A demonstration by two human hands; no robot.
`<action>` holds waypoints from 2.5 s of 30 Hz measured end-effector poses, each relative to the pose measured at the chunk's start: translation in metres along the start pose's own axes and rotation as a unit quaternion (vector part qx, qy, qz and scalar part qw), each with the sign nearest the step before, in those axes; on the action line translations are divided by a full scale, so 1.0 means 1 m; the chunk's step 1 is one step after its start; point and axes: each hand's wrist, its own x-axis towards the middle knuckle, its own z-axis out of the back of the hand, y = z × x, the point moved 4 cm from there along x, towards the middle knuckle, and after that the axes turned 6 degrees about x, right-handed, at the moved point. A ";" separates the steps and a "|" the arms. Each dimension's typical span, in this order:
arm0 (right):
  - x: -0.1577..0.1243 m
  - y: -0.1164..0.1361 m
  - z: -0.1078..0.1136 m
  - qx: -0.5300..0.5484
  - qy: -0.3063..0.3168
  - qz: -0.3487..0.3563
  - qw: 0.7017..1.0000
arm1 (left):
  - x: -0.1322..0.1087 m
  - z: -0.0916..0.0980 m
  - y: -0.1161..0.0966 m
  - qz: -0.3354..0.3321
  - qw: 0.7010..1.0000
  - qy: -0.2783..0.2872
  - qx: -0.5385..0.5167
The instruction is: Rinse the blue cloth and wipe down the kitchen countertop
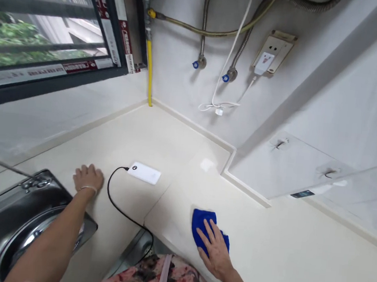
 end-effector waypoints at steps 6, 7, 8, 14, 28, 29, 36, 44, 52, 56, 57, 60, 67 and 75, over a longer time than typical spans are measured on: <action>0.066 -0.031 0.003 -0.001 -0.003 -0.008 1.000 | -0.001 -0.026 0.021 0.037 0.999 -0.023 -0.004; 0.087 -0.042 0.003 -0.007 -0.014 -0.022 1.000 | -0.001 -0.027 0.021 0.032 0.999 -0.028 -0.001; 0.108 -0.053 0.002 -0.014 -0.025 -0.034 0.999 | -0.002 -0.028 0.021 0.025 0.999 -0.027 0.002; 0.225 -0.127 0.001 -0.070 -0.028 -0.147 0.986 | -0.005 -0.022 0.023 0.013 1.000 -0.004 0.020; 0.332 -0.212 -0.002 -0.074 -0.017 -0.364 0.928 | -0.012 -0.022 0.019 0.017 0.998 -0.034 0.049; 0.340 -0.215 -0.002 -0.073 -0.010 -0.369 0.926 | -0.012 -0.022 0.019 0.018 0.998 -0.035 0.050; 0.422 -0.208 -0.011 -0.040 -0.002 -0.339 0.940 | -0.014 -0.021 0.018 0.022 0.997 -0.044 0.059; 0.535 -0.135 -0.031 -0.002 0.018 -0.212 0.977 | -0.015 -0.022 0.020 0.031 0.997 -0.027 0.072; 0.585 0.037 -0.055 0.101 0.019 0.026 0.994 | -0.015 -0.027 0.024 0.023 0.997 -0.037 0.071; 0.569 0.117 -0.064 0.151 0.054 0.175 0.971 | -0.015 -0.026 0.024 0.025 0.997 -0.033 0.068; 0.563 0.129 -0.064 0.155 0.065 0.211 0.963 | -0.015 -0.026 0.024 0.027 0.997 -0.032 0.067; 0.542 0.138 -0.058 0.169 0.095 0.305 0.932 | -0.014 -0.024 0.024 0.028 0.997 -0.029 0.063; 0.498 0.020 -0.021 0.143 0.111 0.279 0.943 | -0.014 -0.018 0.022 0.032 0.998 -0.028 0.052; 0.413 -0.178 0.001 -0.031 0.045 -0.045 0.997 | -0.015 -0.019 0.019 0.032 0.997 -0.045 0.049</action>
